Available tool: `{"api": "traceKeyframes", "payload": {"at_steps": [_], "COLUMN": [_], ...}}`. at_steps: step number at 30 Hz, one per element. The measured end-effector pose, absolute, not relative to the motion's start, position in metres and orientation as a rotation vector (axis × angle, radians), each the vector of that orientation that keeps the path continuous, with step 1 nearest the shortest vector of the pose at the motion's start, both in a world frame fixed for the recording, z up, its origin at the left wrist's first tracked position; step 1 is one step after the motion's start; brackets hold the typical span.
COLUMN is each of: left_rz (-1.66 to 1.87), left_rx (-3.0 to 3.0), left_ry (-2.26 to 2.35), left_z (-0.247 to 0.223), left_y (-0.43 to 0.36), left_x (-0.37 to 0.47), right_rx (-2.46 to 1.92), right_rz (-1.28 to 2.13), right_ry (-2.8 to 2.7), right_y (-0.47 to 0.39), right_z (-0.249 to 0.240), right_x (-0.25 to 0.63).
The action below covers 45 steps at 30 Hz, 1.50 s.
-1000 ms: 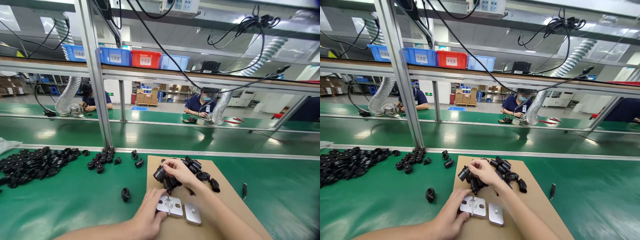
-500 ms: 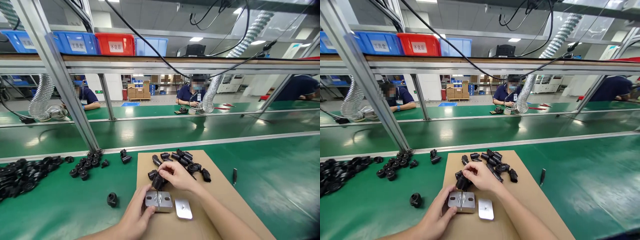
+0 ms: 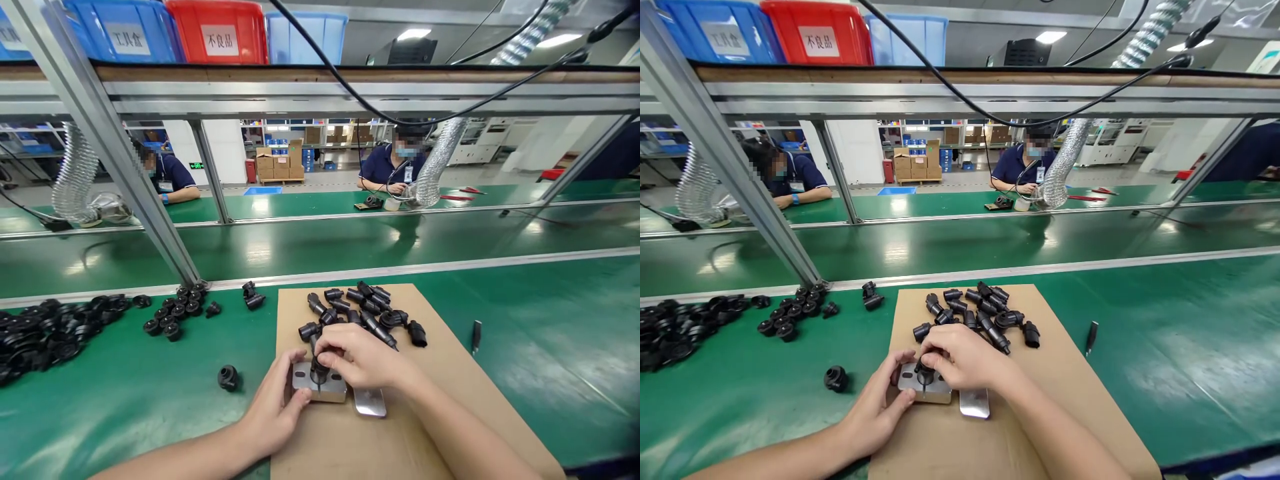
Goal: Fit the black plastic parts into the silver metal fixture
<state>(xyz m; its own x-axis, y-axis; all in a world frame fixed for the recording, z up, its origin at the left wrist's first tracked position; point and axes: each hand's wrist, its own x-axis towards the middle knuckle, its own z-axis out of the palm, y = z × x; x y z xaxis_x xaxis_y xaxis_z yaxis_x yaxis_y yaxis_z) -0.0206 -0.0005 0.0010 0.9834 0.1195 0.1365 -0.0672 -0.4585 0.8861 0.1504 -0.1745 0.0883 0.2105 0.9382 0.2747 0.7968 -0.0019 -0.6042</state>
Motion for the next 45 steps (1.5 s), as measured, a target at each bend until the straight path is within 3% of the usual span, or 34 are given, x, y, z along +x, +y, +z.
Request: {"api": "traceKeyframes", "payload": {"at_steps": [27,36,45], "left_rz": [0.179,0.202,0.241], "left_rx": [1.869,2.105,2.043], "left_ry": [0.069,-0.055,-0.099], "left_z": [0.006,-0.005,-0.007], "left_y": [0.002,-0.001,0.0], "left_x": [-0.014,-0.023,-0.019], "right_rx": [-1.935,-2.585,-2.173], "right_rz": [0.38,0.598,0.428], "right_ry": [-1.668,-1.363,-1.473], "right_y": [-0.176,-0.242,-0.223], "right_z": [0.088,0.087,0.123], "right_x": [0.152,0.126,0.121]}}
